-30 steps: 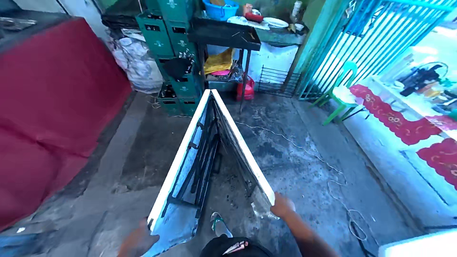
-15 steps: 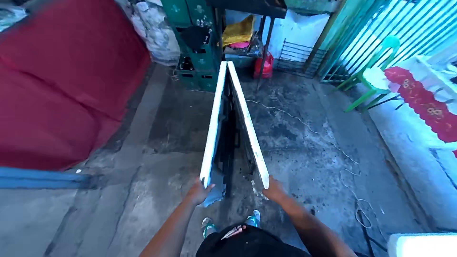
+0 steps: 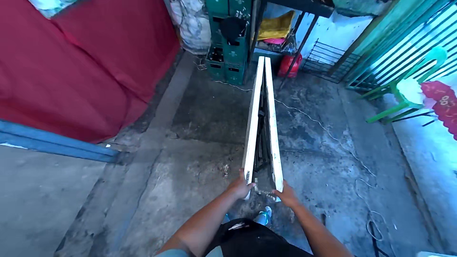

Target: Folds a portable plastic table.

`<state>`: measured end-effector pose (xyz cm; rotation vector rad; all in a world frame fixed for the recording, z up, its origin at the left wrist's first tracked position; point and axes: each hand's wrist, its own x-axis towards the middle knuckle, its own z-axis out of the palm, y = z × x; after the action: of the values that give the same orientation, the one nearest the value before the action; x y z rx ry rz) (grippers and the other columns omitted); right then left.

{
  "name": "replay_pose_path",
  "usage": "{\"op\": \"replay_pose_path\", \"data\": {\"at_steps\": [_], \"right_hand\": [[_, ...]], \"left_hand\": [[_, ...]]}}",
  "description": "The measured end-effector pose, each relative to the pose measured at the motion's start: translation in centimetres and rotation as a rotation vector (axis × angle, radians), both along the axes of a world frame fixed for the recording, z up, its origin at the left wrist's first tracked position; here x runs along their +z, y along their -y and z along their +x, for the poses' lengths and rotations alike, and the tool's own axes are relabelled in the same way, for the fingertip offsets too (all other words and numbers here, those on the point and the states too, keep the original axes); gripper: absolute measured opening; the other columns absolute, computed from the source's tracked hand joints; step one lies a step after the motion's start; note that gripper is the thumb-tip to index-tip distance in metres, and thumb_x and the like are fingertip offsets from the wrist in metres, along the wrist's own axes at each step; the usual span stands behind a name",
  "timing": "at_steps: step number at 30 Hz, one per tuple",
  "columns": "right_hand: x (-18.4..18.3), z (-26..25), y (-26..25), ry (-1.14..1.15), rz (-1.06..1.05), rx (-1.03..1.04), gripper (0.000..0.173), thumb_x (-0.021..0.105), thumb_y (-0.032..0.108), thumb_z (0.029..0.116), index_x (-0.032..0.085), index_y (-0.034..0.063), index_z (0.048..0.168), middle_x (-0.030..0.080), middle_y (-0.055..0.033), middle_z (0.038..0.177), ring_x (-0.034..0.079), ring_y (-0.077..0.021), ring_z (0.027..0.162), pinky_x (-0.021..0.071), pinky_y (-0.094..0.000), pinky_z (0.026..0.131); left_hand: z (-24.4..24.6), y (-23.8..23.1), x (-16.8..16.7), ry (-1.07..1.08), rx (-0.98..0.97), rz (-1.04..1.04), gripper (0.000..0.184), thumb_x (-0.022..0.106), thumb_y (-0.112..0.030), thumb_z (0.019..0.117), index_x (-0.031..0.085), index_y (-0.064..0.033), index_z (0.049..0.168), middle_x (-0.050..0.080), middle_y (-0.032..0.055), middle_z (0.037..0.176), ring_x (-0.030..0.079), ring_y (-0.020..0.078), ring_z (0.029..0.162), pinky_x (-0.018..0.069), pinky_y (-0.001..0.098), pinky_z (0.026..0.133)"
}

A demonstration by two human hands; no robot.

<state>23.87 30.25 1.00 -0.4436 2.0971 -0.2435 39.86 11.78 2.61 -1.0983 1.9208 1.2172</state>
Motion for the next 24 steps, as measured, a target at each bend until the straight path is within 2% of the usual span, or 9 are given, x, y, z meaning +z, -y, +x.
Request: {"op": "replay_pose_path", "data": {"at_steps": [4,8,11,14,17,19,22,24], "right_hand": [[0.0,0.9,0.4,0.016,0.012,0.003,0.085,0.069,0.052,0.0949,0.031,0.0091,0.158,0.062,-0.0220,0.137,0.060,-0.0370,0.128,0.0457,-0.0583,0.109],[-0.2,2.3,1.5,0.073,-0.044,-0.047,0.103,0.082,0.049,0.0828,0.026,0.0113,0.160,0.061,-0.0217,0.138,0.060,-0.0360,0.127,0.0464,-0.0584,0.109],[0.0,3.8,2.4,0.185,-0.111,-0.036,0.107,0.085,0.040,0.0797,0.023,0.0092,0.160,0.058,-0.0223,0.140,0.059,-0.0341,0.129,0.0466,-0.0562,0.109],[-0.2,5.1,3.8,0.309,-0.238,-0.065,0.105,0.086,0.028,0.0806,0.021,0.0078,0.161,0.058,-0.0212,0.142,0.059,-0.0317,0.130,0.0477,-0.0538,0.110],[0.2,4.9,5.4,0.386,-0.189,-0.052,0.097,0.078,0.023,0.0877,0.018,0.0103,0.163,0.058,-0.0198,0.143,0.061,-0.0323,0.127,0.0497,-0.0536,0.107],[0.1,3.6,5.9,0.420,-0.171,-0.019,0.088,0.073,0.020,0.0919,0.021,0.0097,0.162,0.060,-0.0195,0.141,0.065,-0.0322,0.121,0.0531,-0.0515,0.102],[0.4,0.5,6.9,0.420,-0.202,-0.038,0.084,0.070,0.028,0.0968,0.021,0.0102,0.162,0.059,-0.0213,0.141,0.065,-0.0352,0.118,0.0549,-0.0530,0.098],[1.9,-1.9,8.8,0.277,-0.235,-0.012,0.086,0.071,0.033,0.0967,0.021,0.0094,0.163,0.052,-0.0226,0.149,0.059,-0.0369,0.129,0.0504,-0.0546,0.105]], "left_hand": [[0.3,0.3,-0.3,0.000,0.003,0.024,0.100,0.056,-0.057,0.1004,-0.009,-0.0144,0.163,0.059,0.0258,0.137,0.062,0.0398,0.124,0.0475,0.0575,0.106],[0.4,0.7,-0.6,-0.032,0.053,0.048,0.097,0.054,-0.054,0.1021,-0.011,-0.0154,0.163,0.057,0.0258,0.140,0.062,0.0392,0.125,0.0472,0.0574,0.107],[0.5,0.7,-1.1,-0.064,0.139,0.108,0.100,0.052,-0.061,0.1002,-0.012,-0.0160,0.163,0.051,0.0264,0.148,0.059,0.0386,0.129,0.0449,0.0580,0.109],[0.3,1.1,-1.1,-0.060,0.171,0.114,0.109,0.056,-0.068,0.0945,-0.010,-0.0163,0.164,0.048,0.0271,0.151,0.056,0.0398,0.133,0.0434,0.0591,0.111],[0.8,1.9,-1.3,-0.032,0.128,0.038,0.117,0.067,-0.069,0.0872,-0.005,-0.0162,0.164,0.053,0.0253,0.146,0.059,0.0396,0.128,0.0464,0.0599,0.107],[1.0,2.2,-1.4,-0.011,0.110,-0.016,0.122,0.073,-0.067,0.0821,-0.002,-0.0177,0.164,0.055,0.0232,0.144,0.062,0.0384,0.124,0.0490,0.0598,0.104],[1.0,2.5,-1.3,0.025,0.110,-0.043,0.112,0.072,-0.061,0.0873,0.002,-0.0192,0.164,0.050,0.0212,0.150,0.061,0.0382,0.126,0.0482,0.0602,0.105],[0.7,2.4,-1.1,0.043,0.102,-0.064,0.104,0.068,-0.056,0.0927,0.003,-0.0193,0.165,0.047,0.0206,0.153,0.061,0.0393,0.125,0.0486,0.0609,0.104]]}}
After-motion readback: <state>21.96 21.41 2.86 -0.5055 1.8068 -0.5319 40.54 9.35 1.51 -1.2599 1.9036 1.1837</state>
